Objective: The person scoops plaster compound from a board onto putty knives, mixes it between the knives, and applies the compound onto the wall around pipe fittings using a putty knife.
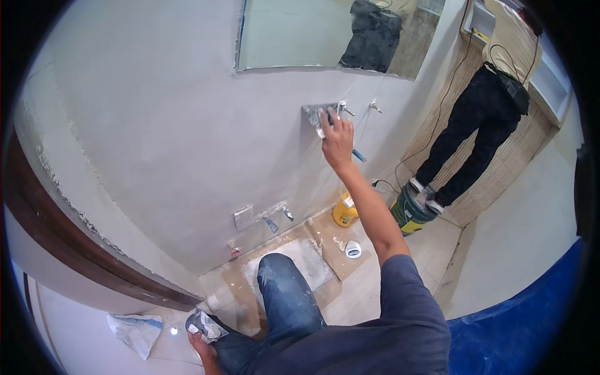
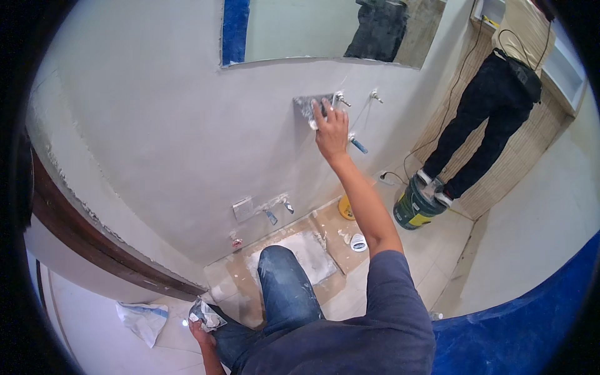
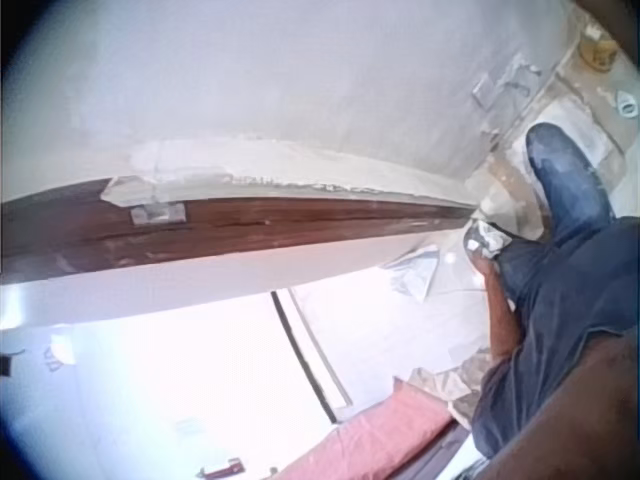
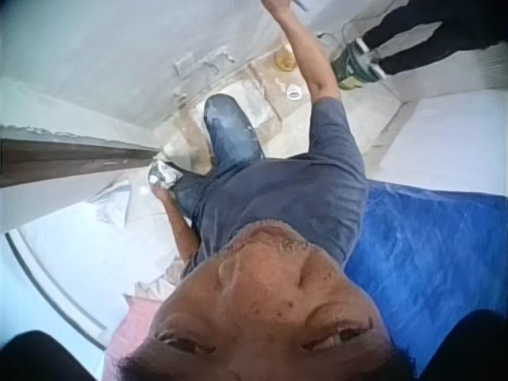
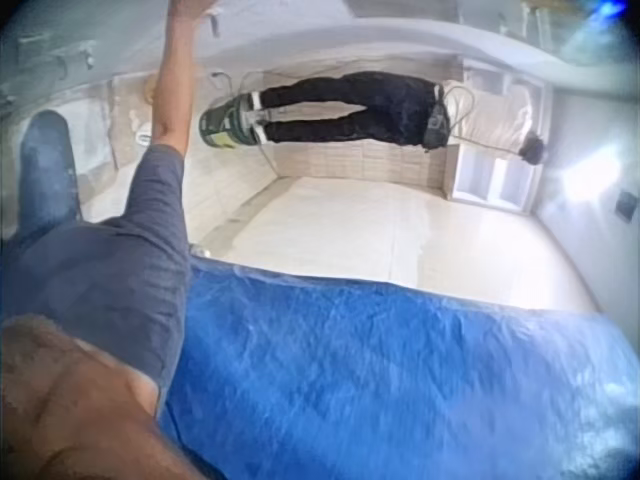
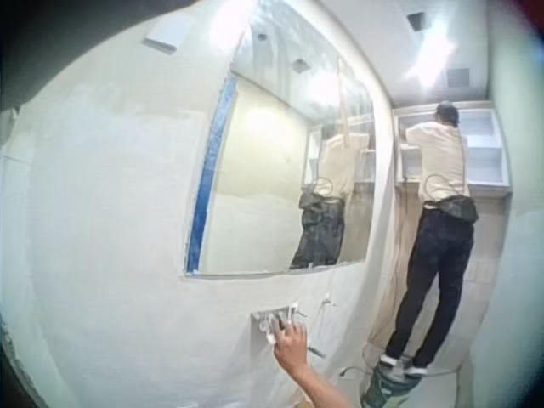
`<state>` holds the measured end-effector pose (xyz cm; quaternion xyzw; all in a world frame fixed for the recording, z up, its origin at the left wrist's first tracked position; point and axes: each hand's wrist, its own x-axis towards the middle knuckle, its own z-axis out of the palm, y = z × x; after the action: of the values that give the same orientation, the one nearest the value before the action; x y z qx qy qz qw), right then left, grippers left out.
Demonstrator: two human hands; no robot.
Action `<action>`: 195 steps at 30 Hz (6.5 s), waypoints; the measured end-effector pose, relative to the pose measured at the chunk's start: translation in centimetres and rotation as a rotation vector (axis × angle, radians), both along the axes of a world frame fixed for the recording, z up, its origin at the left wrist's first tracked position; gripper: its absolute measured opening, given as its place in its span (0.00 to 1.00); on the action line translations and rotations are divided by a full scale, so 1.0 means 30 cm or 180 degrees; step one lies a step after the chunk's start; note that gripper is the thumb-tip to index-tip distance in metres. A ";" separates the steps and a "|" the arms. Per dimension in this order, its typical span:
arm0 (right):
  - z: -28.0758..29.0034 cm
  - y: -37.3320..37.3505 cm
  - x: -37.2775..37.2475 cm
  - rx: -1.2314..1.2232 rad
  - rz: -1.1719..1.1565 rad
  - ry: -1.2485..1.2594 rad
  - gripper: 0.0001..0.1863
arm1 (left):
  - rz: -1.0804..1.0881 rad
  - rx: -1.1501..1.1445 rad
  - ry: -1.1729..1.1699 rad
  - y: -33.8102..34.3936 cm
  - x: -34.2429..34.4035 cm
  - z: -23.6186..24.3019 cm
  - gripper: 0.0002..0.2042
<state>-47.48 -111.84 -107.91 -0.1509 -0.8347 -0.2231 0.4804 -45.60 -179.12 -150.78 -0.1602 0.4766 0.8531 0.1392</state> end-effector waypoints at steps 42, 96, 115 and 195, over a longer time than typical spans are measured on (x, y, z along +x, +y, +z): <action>0.093 -0.142 -0.040 -0.3116 -0.0266 0.1086 0.22 | -0.0058 0.0203 -0.0065 -0.056 -0.013 -0.043 0.34; 0.067 -0.056 -0.118 -0.2255 -0.0030 0.1639 0.18 | 0.0142 0.0171 0.0073 -0.042 -0.011 -0.038 0.31; 0.053 -0.487 -0.128 -0.0352 0.0884 0.0150 0.31 | 0.0042 0.0281 0.0061 -0.016 -0.016 -0.016 0.30; -0.170 -0.341 -0.161 -0.0017 0.0447 0.0419 0.35 | 0.0043 0.0197 0.0169 -0.034 -0.003 -0.005 0.28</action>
<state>-52.31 -122.06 -113.01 -0.1076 -0.8104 -0.1762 0.5483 -45.69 -180.14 -150.95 -0.1363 0.4524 0.8723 0.1256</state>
